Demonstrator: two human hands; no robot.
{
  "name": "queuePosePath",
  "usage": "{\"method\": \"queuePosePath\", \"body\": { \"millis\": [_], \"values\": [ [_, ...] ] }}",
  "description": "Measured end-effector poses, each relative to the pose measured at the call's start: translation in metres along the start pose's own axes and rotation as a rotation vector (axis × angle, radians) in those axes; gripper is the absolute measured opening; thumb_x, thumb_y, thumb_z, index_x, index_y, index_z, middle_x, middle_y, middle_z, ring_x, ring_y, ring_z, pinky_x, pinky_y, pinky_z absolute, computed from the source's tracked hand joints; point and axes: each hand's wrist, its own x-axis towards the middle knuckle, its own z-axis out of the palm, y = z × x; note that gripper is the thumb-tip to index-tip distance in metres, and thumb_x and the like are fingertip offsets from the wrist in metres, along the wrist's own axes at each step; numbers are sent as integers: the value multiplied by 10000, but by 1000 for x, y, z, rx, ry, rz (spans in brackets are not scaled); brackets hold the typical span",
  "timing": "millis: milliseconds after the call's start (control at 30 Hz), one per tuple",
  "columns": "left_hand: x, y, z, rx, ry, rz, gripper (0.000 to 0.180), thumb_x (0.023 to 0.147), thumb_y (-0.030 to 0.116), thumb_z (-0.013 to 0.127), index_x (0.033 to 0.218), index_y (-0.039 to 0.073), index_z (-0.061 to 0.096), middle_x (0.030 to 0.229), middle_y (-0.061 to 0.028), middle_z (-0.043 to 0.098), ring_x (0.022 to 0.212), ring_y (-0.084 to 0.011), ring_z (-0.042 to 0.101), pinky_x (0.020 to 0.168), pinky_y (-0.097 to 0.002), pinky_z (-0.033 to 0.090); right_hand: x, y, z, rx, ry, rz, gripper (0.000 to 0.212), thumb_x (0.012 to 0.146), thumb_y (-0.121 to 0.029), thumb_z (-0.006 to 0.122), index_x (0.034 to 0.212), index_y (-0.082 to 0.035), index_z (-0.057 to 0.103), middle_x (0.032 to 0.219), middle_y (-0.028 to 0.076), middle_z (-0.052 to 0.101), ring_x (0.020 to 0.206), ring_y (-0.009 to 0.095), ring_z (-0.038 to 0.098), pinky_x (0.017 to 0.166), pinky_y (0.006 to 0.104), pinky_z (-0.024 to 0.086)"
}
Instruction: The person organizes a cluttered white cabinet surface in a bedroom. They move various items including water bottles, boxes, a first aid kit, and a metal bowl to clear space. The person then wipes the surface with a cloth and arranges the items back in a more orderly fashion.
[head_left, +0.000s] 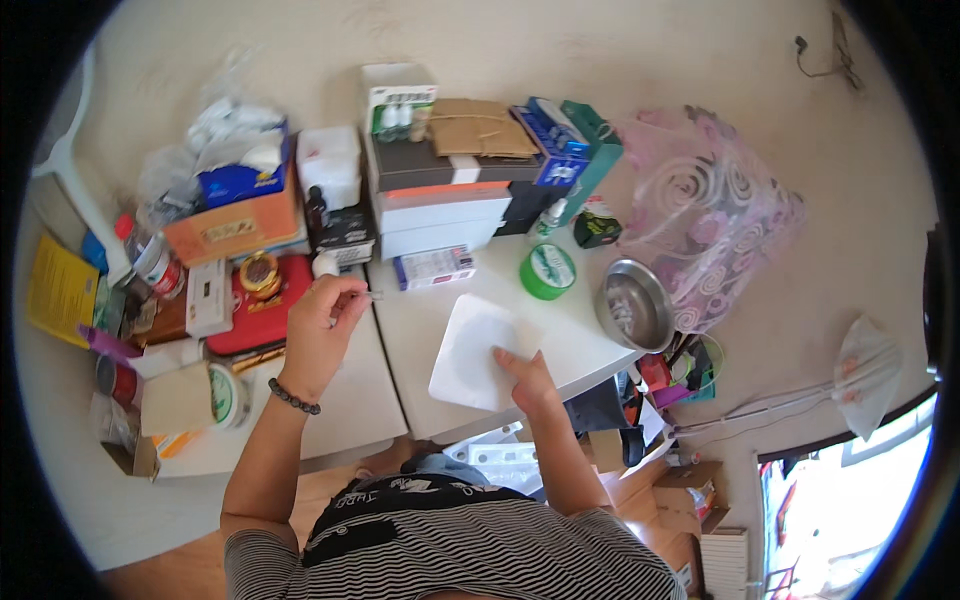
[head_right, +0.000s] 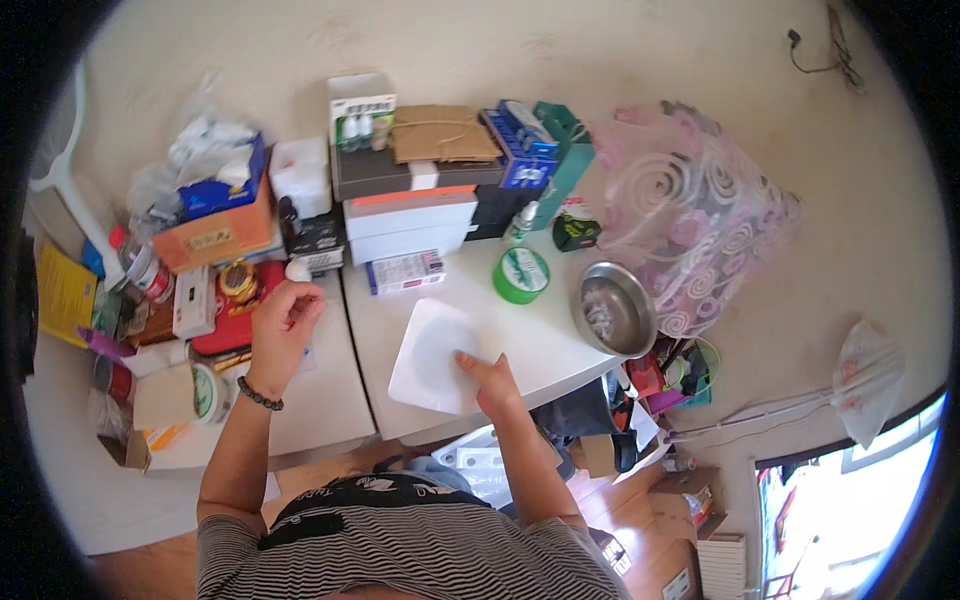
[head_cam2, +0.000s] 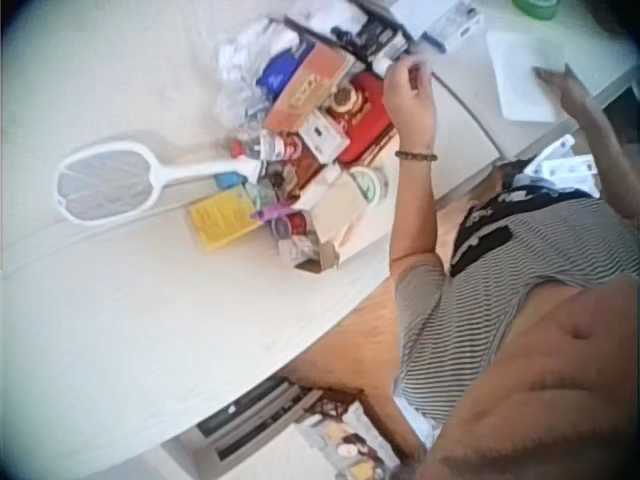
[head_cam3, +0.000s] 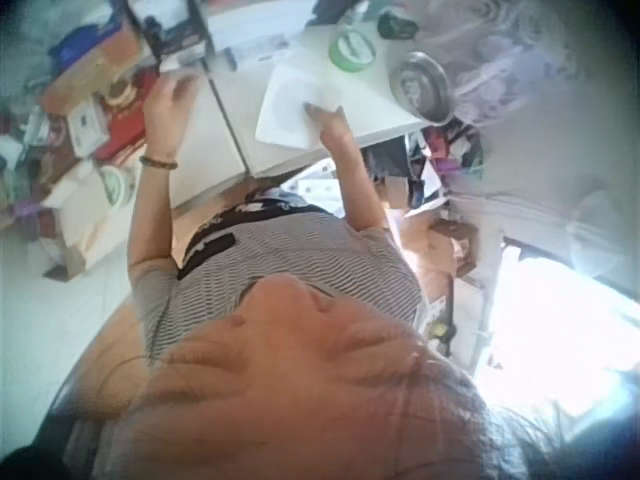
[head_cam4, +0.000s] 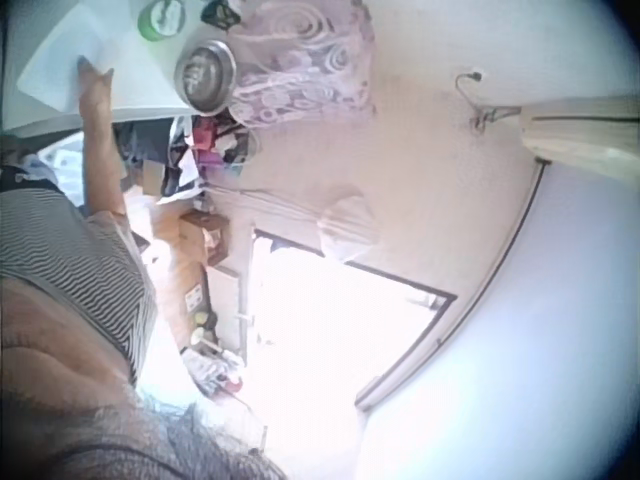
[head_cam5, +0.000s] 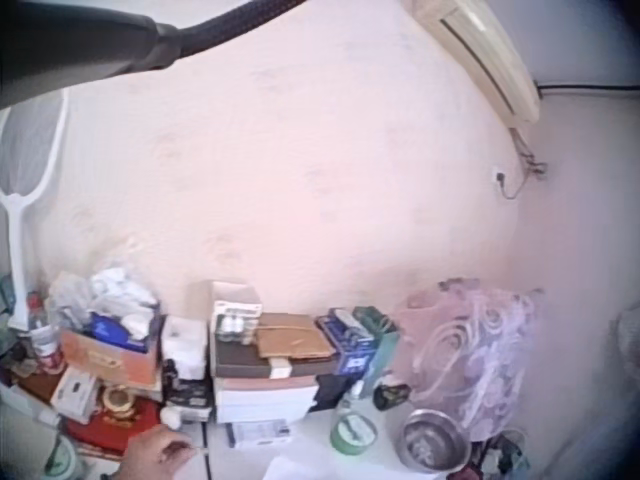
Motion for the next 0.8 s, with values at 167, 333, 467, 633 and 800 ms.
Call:
{"method": "queuePosePath", "body": {
  "millis": [167, 333, 467, 633, 800],
  "values": [
    [71, 39, 35, 83, -6, 170, 69, 851, 48, 690, 873, 3, 642, 802, -55, 645, 692, -126, 597, 634, -229, 474, 7, 7, -39, 42, 2, 67, 524, 828, -43, 725, 1296, -9, 491, 1171, 130, 618, 1064, 272, 618, 923, 414, 528],
    [172, 49, 39, 22, 180, 120, 121, 895, 91, 652, 990, 27, 692, 881, -26, 681, 745, -105, 611, 678, -230, 474, 10, 6, -44, 100, -110, 79, 491, 836, -38, 720, 1280, -10, 512, 1168, 127, 624, 1060, 264, 622, 918, 416, 534],
    [246, 36, 15, 241, 173, 235, 172, 868, 80, 663, 1033, 49, 700, 976, -93, 676, 859, -179, 629, 752, -290, 495, 14, 4, -40, 102, -195, 121, 489, 844, -39, 715, 1284, -7, 505, 1173, 132, 623, 1070, 265, 618, 917, 417, 536],
    [217, 44, 38, 325, 155, 373, 213, 892, 81, 634, 1102, 68, 671, 1116, -80, 639, 946, -175, 615, 817, -284, 490, 12, 2, -44, 96, -102, 192, 528, 853, -41, 710, 1316, -4, 458, 1193, 137, 608, 1086, 263, 608, 913, 412, 539],
    [91, 47, 107, 195, -470, 329, 415, 829, 145, 729, 1217, 63, 607, 1133, -93, 616, 1027, -228, 592, 893, -335, 483, 18, -14, -37, 204, -27, 20, 503, 865, -26, 695, 1309, -4, 461, 1190, 126, 605, 1081, 248, 604, 904, 388, 537]
  ]
}}
